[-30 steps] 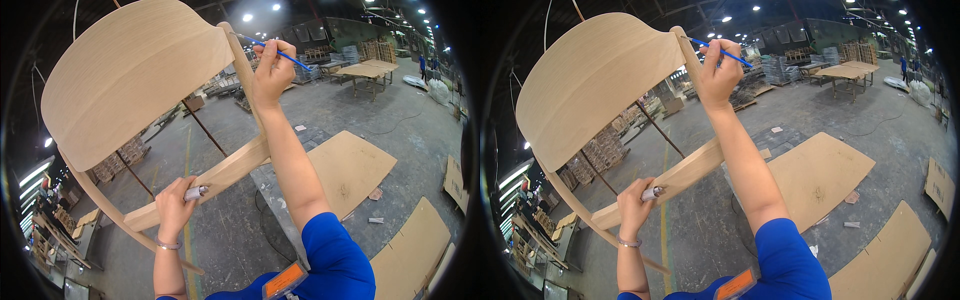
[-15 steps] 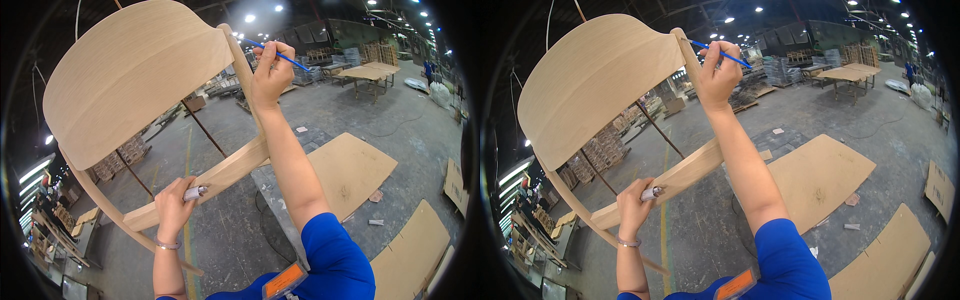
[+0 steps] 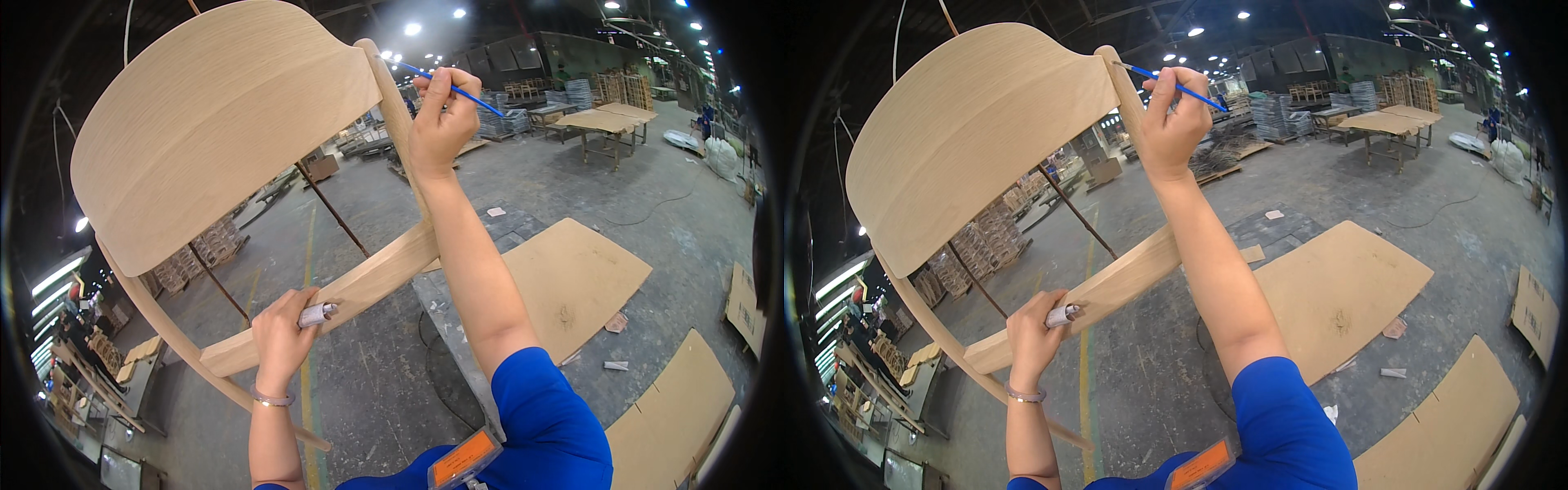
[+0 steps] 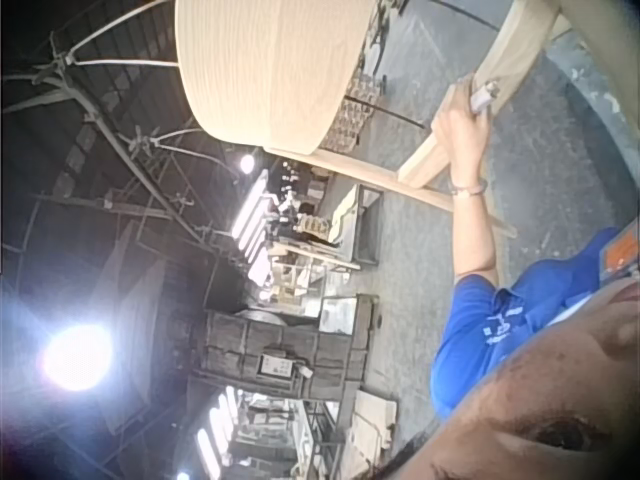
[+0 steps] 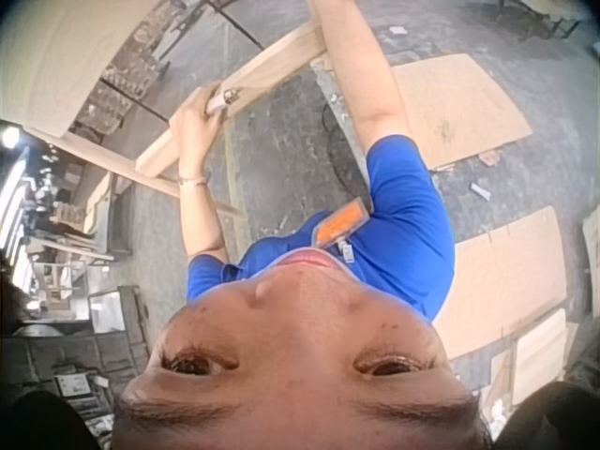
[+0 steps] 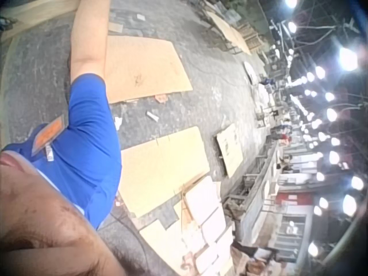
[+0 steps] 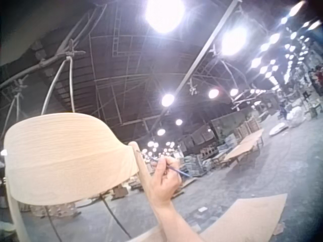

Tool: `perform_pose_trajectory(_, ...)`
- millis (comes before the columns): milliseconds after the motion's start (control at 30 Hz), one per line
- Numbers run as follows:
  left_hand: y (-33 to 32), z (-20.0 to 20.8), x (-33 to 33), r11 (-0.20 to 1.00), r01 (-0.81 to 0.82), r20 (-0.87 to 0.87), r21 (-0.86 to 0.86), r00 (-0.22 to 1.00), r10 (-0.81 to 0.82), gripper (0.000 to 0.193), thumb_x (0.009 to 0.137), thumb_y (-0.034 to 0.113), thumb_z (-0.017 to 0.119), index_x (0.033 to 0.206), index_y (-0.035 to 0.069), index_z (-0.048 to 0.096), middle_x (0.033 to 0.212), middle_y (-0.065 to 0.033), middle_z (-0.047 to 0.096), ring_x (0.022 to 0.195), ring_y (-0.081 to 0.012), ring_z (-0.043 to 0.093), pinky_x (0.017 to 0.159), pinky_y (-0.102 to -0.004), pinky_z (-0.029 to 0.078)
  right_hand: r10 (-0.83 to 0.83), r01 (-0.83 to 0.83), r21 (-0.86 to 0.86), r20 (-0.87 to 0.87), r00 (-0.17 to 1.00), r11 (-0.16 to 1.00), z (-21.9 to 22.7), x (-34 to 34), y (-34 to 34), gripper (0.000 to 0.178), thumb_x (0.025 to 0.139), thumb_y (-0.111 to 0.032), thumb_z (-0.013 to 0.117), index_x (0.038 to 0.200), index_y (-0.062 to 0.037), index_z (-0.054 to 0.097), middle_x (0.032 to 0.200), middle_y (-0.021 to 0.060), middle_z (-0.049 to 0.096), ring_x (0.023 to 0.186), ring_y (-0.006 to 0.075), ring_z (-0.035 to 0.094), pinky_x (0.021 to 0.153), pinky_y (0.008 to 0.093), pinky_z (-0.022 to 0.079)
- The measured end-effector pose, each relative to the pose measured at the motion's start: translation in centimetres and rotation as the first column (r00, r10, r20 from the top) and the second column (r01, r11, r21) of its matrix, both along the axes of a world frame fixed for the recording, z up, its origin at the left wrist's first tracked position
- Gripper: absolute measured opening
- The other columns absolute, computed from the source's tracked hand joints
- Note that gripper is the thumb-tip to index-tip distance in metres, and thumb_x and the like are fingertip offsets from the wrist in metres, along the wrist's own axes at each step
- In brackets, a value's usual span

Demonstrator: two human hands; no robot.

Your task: The person applies a light-colored finish to a wooden chair using a small brush. They repeatedly dip the brush into a container and paint the chair's backrest and side rails, repositioning the chair as needed.

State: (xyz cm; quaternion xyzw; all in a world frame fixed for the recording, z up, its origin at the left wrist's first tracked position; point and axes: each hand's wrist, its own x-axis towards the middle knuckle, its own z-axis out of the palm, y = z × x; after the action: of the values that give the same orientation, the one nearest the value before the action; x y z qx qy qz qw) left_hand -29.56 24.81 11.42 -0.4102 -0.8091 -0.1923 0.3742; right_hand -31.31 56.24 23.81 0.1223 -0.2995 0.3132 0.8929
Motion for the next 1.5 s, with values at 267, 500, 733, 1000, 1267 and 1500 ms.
perform_pose_trajectory(267, -0.3, 0.0, -0.6, 1.000, 0.009, -0.008, 0.002, 1.000, -0.009, 0.027, 0.079, 0.011, 0.073, 0.105, 0.007, 0.076, 0.085, -0.0117, 0.068, 0.076, -0.0341, 0.067, 0.067, -0.0399, 0.050, 0.020, -0.020, 0.010, -0.004, 1.000, 1.000, 0.1, -0.6, -0.4, 0.015, 0.109, -0.015, 0.056, 0.104, -0.0008, 0.057, 0.085, 0.0069, 0.069, 0.077, 0.0130, 0.072, 0.068, 0.0261, 0.056)
perform_pose_trajectory(500, -0.8, 0.1, -1.2, 1.000, -0.012, -0.004, 0.000, 1.000, 0.012, 0.028, 0.078, 0.012, 0.074, 0.105, 0.007, 0.076, 0.085, -0.0116, 0.069, 0.077, -0.0338, 0.068, 0.068, -0.0397, 0.050, -0.004, 0.004, 0.010, 0.007, 1.000, 1.000, 0.2, -1.2, -0.8, 0.015, 0.109, -0.015, 0.056, 0.103, -0.0009, 0.057, 0.086, 0.0066, 0.068, 0.076, 0.0131, 0.072, 0.068, 0.0261, 0.056)
perform_pose_trajectory(733, -1.2, 0.3, -1.8, 0.999, -0.027, -0.026, -0.029, 0.999, 0.026, 0.033, 0.075, 0.010, 0.075, 0.108, 0.008, 0.076, 0.087, -0.0090, 0.071, 0.078, -0.0303, 0.070, 0.067, -0.0396, 0.052, 0.019, -0.019, 0.014, -0.011, 1.000, 1.000, 0.5, -1.7, -1.2, 0.016, 0.109, -0.015, 0.056, 0.103, -0.0009, 0.057, 0.087, 0.0069, 0.069, 0.077, 0.0134, 0.073, 0.069, 0.0260, 0.057)
perform_pose_trajectory(1000, -1.4, 0.4, -2.6, 0.999, -0.027, -0.037, -0.026, 0.999, 0.026, 0.033, 0.075, 0.009, 0.075, 0.108, 0.008, 0.076, 0.088, -0.0089, 0.072, 0.077, -0.0305, 0.070, 0.067, -0.0394, 0.052, 0.018, -0.018, 0.040, 0.006, 1.000, 0.999, 0.8, -2.6, -1.3, 0.016, 0.109, -0.016, 0.057, 0.103, -0.0007, 0.058, 0.087, 0.0076, 0.070, 0.078, 0.0132, 0.073, 0.069, 0.0256, 0.057)
perform_pose_trajectory(1267, -1.5, 0.5, -3.6, 1.000, -0.020, -0.042, -0.016, 0.999, 0.019, 0.032, 0.075, 0.009, 0.075, 0.107, 0.008, 0.076, 0.089, -0.0087, 0.072, 0.078, -0.0297, 0.071, 0.068, -0.0388, 0.053, 0.007, -0.007, 0.043, -0.004, 1.000, 0.999, 1.2, -3.7, -1.5, 0.015, 0.107, -0.014, 0.058, 0.100, -0.0010, 0.058, 0.085, 0.0072, 0.069, 0.075, 0.0149, 0.073, 0.067, 0.0276, 0.055)
perform_pose_trajectory(1500, -1.6, 0.4, -4.4, 0.999, -0.046, -0.029, -0.026, 0.999, 0.045, 0.032, 0.075, 0.009, 0.076, 0.107, 0.007, 0.076, 0.089, -0.0085, 0.073, 0.078, -0.0292, 0.071, 0.067, -0.0383, 0.053, 0.042, -0.040, 0.039, -0.055, 0.998, 0.998, 1.3, -4.7, -1.8, 0.013, 0.105, -0.011, 0.060, 0.096, -0.0015, 0.059, 0.080, 0.0063, 0.067, 0.070, 0.0178, 0.073, 0.062, 0.0314, 0.051)
